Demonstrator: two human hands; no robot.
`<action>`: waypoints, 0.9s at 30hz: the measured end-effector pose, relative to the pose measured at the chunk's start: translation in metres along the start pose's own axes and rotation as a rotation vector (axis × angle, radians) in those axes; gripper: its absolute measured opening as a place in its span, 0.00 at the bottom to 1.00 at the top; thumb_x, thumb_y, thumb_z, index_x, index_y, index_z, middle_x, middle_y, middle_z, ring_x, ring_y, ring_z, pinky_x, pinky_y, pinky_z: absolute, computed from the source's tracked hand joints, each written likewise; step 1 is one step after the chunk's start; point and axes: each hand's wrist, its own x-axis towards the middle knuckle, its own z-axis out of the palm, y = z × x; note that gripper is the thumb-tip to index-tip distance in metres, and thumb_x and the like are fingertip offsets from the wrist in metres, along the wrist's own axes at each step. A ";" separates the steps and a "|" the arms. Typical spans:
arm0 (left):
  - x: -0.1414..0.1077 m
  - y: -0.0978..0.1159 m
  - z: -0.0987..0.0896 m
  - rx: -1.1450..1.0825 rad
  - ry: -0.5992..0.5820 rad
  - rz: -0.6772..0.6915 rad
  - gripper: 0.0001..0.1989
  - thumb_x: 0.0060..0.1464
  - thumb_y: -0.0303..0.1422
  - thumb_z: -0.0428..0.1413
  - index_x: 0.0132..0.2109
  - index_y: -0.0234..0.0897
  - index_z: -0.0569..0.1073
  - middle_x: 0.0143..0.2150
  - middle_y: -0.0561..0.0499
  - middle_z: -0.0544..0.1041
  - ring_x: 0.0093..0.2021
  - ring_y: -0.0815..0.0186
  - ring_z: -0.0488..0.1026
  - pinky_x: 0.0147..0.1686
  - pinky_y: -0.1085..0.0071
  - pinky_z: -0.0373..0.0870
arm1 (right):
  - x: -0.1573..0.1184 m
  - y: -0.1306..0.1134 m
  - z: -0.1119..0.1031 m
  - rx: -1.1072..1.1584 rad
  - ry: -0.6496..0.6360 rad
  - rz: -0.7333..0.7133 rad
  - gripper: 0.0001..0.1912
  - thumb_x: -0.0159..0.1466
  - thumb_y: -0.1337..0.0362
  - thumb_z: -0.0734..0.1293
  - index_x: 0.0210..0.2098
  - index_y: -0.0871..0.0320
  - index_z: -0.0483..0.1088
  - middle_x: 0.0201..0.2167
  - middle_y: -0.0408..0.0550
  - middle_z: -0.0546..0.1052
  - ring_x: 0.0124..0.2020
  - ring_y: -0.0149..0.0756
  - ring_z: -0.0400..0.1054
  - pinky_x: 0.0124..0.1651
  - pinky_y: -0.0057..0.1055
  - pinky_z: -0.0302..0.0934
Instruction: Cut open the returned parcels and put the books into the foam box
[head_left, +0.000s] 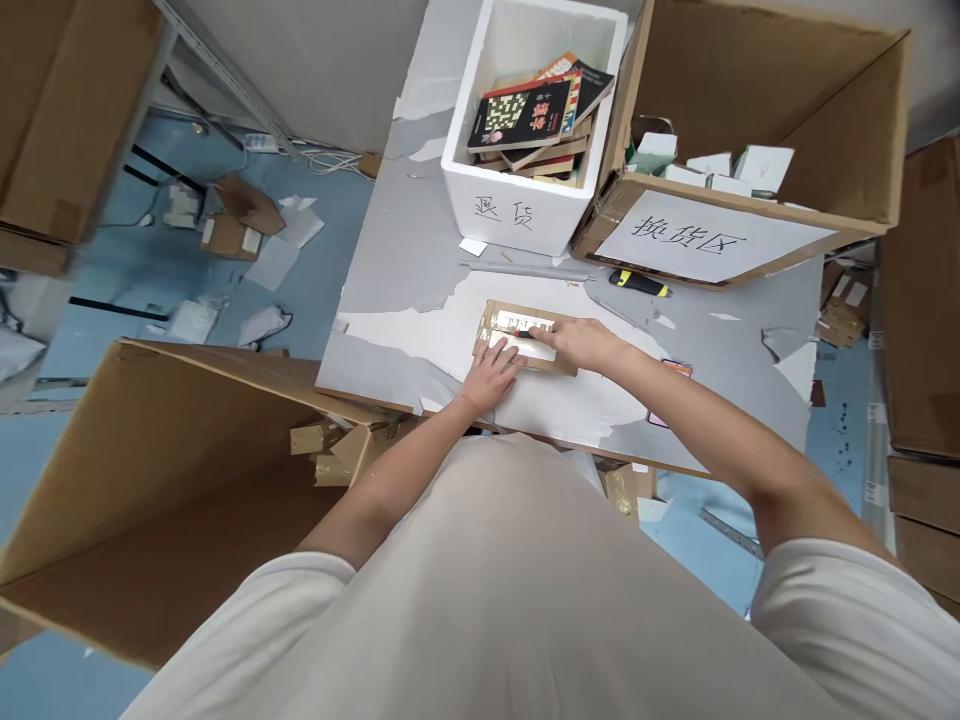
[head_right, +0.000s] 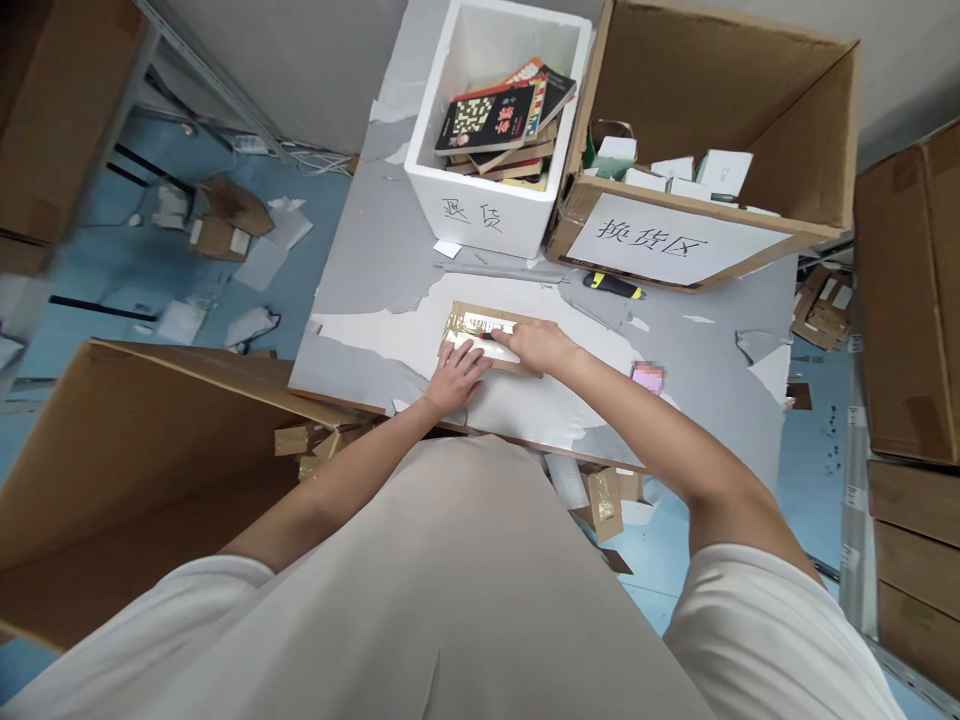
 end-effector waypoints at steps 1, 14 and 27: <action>0.000 0.000 0.000 -0.002 0.001 -0.005 0.22 0.58 0.31 0.49 0.60 0.40 0.65 0.61 0.39 0.67 0.68 0.48 0.52 0.63 0.44 0.47 | -0.009 0.007 0.003 -0.007 0.005 -0.006 0.30 0.65 0.70 0.58 0.65 0.48 0.54 0.45 0.57 0.76 0.40 0.43 0.72 0.38 0.32 0.57; 0.004 -0.004 -0.003 0.009 -0.011 -0.009 0.21 0.59 0.31 0.48 0.59 0.44 0.66 0.60 0.41 0.68 0.66 0.50 0.55 0.61 0.45 0.48 | -0.136 0.087 0.079 0.189 0.114 0.238 0.32 0.61 0.71 0.58 0.64 0.43 0.58 0.39 0.50 0.77 0.34 0.39 0.71 0.34 0.32 0.57; 0.050 -0.031 -0.041 0.044 -0.098 -0.082 0.50 0.40 0.58 0.59 0.65 0.36 0.56 0.68 0.32 0.51 0.67 0.38 0.46 0.61 0.43 0.43 | -0.097 -0.002 0.178 1.792 0.627 0.538 0.41 0.58 0.46 0.65 0.66 0.53 0.54 0.37 0.49 0.76 0.20 0.27 0.62 0.16 0.23 0.53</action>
